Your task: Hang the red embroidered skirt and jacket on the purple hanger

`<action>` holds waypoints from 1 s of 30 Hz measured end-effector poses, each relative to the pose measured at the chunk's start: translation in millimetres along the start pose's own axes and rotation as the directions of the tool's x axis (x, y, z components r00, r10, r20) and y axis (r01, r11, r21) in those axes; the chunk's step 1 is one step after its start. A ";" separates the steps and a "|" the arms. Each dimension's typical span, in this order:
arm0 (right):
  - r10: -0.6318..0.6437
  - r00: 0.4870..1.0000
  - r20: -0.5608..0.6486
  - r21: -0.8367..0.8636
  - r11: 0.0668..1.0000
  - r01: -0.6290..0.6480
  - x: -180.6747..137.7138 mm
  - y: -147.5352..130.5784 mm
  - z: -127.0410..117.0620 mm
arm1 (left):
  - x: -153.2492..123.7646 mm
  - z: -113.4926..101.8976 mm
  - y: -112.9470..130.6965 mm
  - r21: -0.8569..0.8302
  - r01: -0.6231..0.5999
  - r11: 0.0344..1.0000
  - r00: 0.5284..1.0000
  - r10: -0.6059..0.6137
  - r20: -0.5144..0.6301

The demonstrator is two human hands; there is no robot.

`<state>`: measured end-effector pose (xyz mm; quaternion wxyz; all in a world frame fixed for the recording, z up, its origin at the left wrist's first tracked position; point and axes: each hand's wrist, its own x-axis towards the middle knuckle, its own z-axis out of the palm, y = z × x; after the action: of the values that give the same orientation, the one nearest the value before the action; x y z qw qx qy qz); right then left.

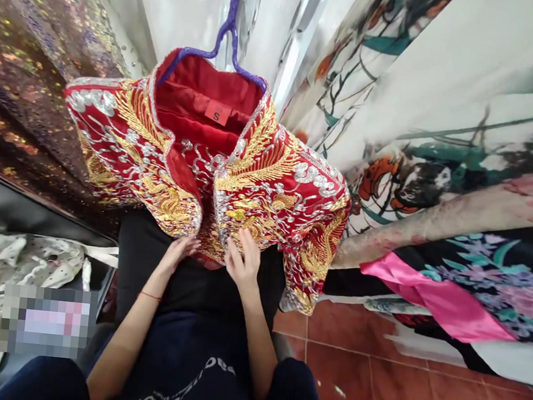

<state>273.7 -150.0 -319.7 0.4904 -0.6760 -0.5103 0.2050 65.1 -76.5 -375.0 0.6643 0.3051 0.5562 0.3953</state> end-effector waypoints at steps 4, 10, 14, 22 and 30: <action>0.297 0.926 0.233 0.325 0.874 -0.362 -38.9 9.6 40.5 | 13.8 -8.6 -22.2 -0.110 0.145 0.983 0.988 -0.150 -0.039; 0.573 0.758 0.311 0.559 0.535 -0.633 -48.3 30.7 75.0 | 27.4 -11.6 -26.5 -0.270 0.206 0.940 0.967 -0.238 -0.089; 0.694 0.643 0.322 0.681 0.303 -0.667 -40.7 55.7 84.7 | 23.9 -14.9 -30.8 -0.307 0.311 0.899 0.946 -0.325 0.006; 0.776 0.527 0.346 0.726 0.134 -0.675 -30.8 75.9 97.2 | 10.5 -18.5 -27.0 -0.321 0.402 0.858 0.916 -0.376 0.142; 0.739 0.497 0.454 0.663 0.093 -0.743 -32.2 78.7 100.8 | 1.5 -21.9 -25.2 -0.344 0.400 0.850 0.916 -0.357 0.182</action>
<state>221.0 -132.8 -439.4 0.5626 -0.5347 0.0528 0.6284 48.4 -88.6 -401.3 0.8048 0.0791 0.4818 0.3375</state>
